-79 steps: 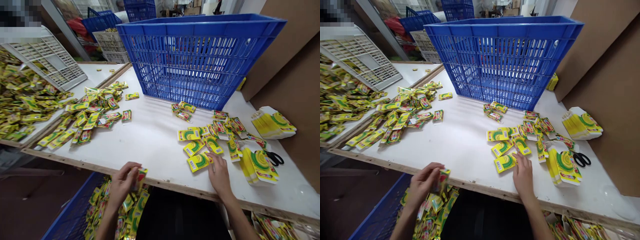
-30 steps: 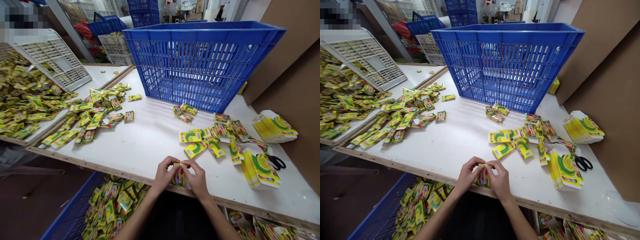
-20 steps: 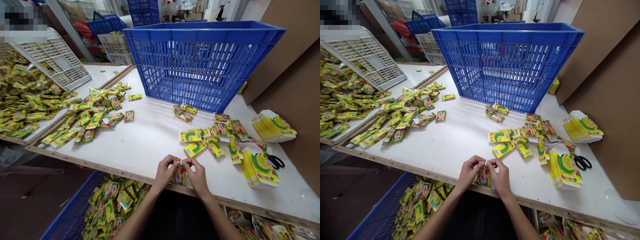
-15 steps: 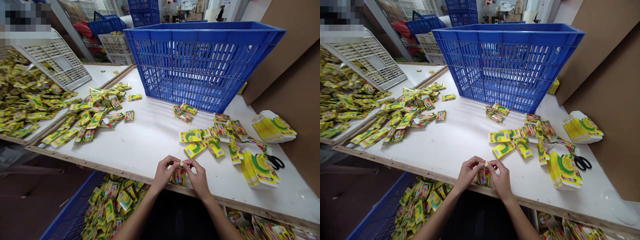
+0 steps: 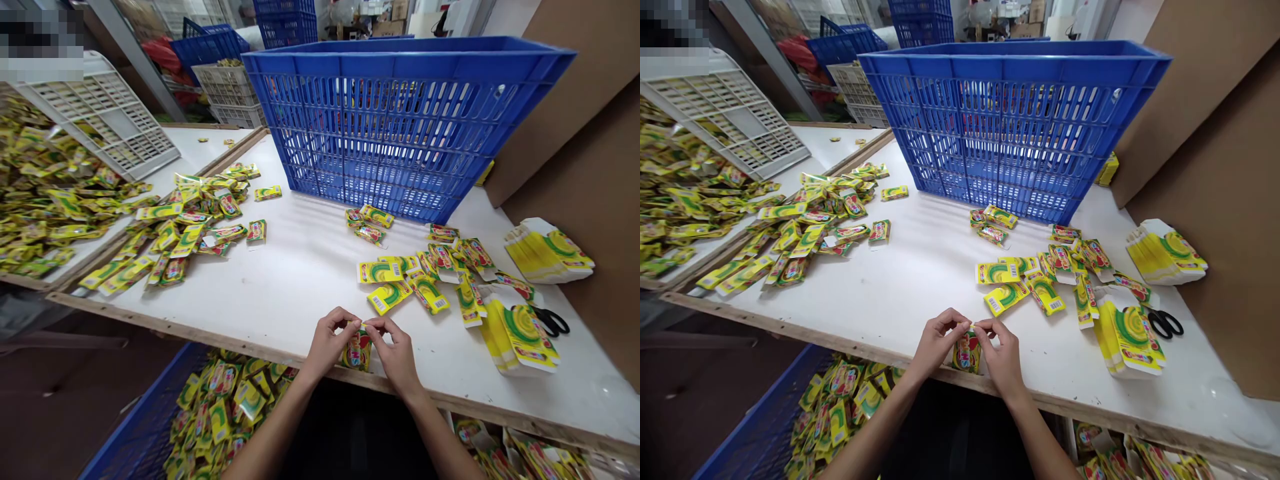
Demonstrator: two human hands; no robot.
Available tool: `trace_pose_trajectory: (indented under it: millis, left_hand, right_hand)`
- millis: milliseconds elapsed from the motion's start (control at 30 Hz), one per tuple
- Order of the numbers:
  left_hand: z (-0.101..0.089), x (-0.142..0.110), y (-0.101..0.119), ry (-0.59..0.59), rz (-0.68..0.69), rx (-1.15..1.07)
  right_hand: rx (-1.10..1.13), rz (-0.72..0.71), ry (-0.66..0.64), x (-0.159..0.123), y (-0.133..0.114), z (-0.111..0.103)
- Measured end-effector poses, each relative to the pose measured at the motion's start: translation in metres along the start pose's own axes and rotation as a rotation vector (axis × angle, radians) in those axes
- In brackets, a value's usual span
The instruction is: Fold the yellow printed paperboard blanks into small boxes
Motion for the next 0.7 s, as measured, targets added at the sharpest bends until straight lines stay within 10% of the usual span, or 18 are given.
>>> trace_pose_trajectory:
  millis: [333,500,700]
  left_hand:
    - [-0.003,-0.023,0.001,0.02,0.03,-0.033]
    - [-0.086,-0.053,0.022,0.343,-0.022,0.084]
    - [-0.173,-0.096,0.042,0.348,0.003,0.612]
  right_hand:
    - [-0.125,-0.227,-0.002,-0.006,-0.007,-0.004]
    - [-0.4,-0.291,0.103,0.037,-0.01,-0.033]
    - [-0.805,-0.298,-0.1,0.114,0.001,-0.022]
Point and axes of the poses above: each hand's wrist, its own x-axis towards the middle knuckle, its own z-axis out of the palm, y = z × x, the point moved 7 cm from there along x, towards the middle knuckle, and after that the axes turned 5 degrees about -x, right-handed, at the moved point
